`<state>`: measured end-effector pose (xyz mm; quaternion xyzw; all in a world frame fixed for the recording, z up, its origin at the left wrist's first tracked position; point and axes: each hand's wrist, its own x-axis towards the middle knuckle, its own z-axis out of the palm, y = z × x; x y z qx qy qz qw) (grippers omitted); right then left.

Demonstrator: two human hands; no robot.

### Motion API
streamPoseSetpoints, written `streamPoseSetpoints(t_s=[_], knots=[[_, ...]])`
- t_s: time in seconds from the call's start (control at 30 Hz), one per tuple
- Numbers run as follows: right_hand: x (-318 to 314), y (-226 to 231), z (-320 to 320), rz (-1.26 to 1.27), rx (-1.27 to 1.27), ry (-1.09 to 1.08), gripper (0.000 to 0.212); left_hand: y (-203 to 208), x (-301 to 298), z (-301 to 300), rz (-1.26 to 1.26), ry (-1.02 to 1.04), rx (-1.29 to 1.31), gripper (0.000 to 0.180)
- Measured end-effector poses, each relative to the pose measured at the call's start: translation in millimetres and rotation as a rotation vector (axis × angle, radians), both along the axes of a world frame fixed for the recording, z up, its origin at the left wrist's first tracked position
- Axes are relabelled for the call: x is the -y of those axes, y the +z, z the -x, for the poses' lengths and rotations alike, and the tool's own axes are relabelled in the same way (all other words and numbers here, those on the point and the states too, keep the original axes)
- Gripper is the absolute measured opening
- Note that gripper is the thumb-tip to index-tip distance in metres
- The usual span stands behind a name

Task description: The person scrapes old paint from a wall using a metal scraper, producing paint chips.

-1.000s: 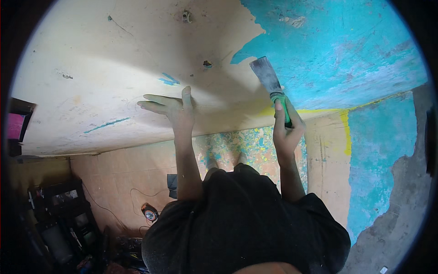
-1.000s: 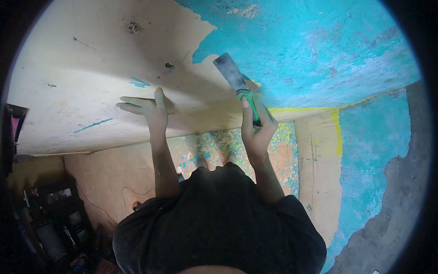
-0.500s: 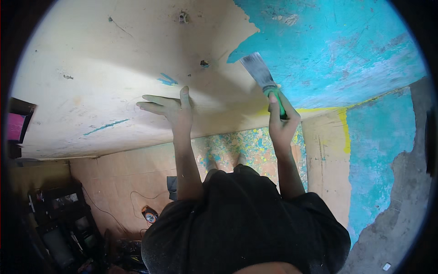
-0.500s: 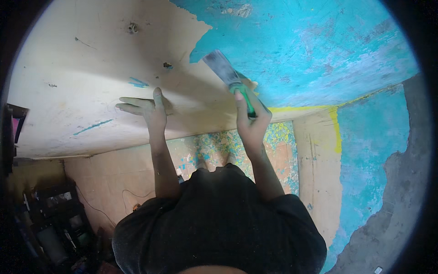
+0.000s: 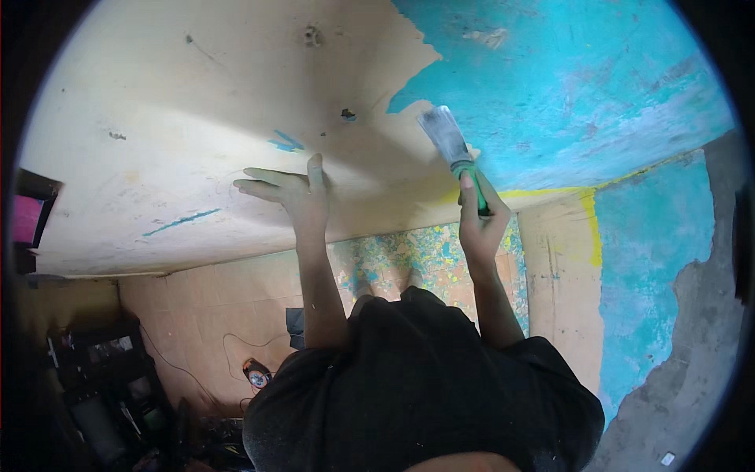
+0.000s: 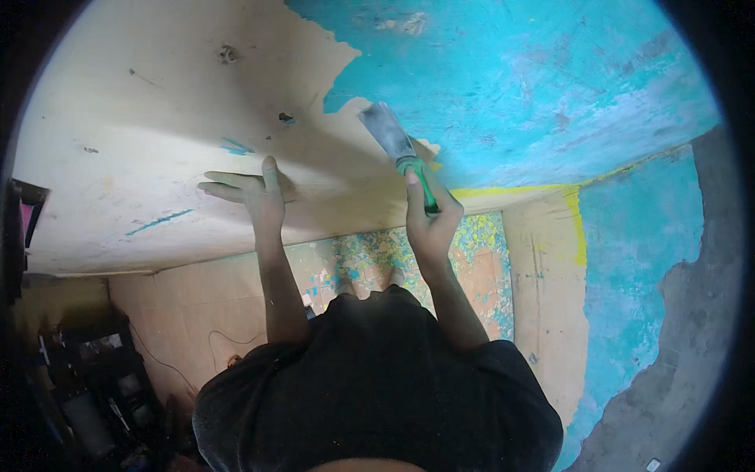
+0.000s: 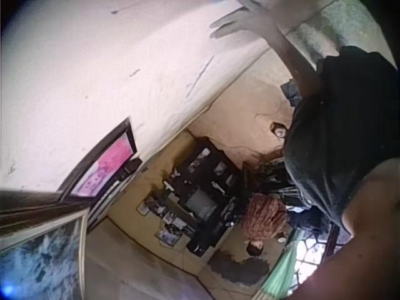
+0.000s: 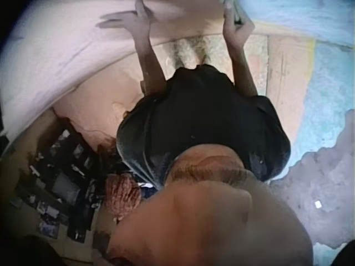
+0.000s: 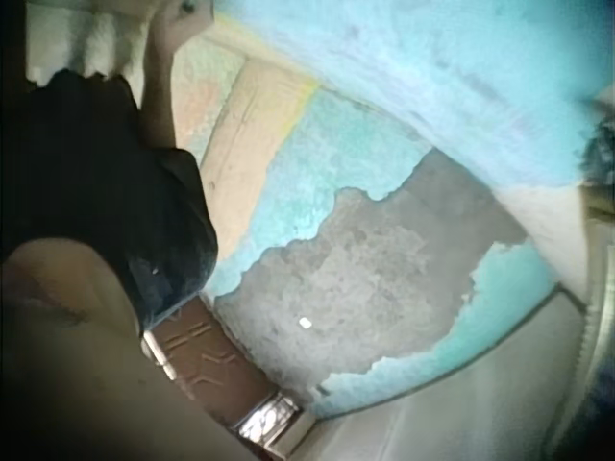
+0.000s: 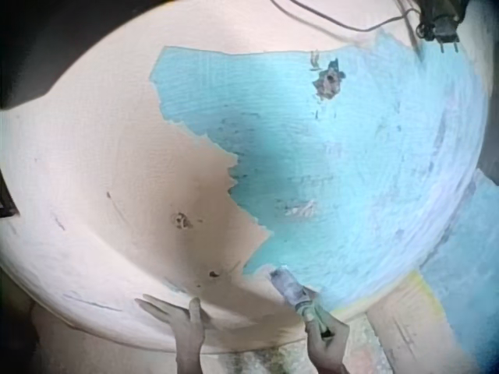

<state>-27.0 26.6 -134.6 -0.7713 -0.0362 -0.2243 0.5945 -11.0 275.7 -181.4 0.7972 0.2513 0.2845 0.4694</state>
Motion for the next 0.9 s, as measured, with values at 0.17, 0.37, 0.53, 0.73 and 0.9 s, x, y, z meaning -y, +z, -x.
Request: streamPoseSetpoints(t_s=[0.17,0.37,0.53,0.73,0.9], knots=[[-14.7,21.4,-3.0,0.084,0.107,0.044,0.022,6.7,-0.5,7.4,0.013,0.018,0.017,0.126],[10.4,1.4,-3.7,0.045,-0.005,-0.008,0.024,5.7,5.0,1.0,-0.081,0.01,-0.08,0.125],[6.1,0.8,0.3,0.034,0.021,0.019,0.026,-3.2,-2.8,3.1,-0.066,0.017,0.037,0.125],[-11.1,26.3,-12.8,0.106,0.136,0.06,0.024,-4.8,-1.3,4.4,-0.086,0.037,-0.032,0.124],[-5.4,-13.3,-6.9,-0.061,-0.023,0.077,0.023,-4.3,-0.5,1.2,-0.106,0.06,-0.017,0.122]])
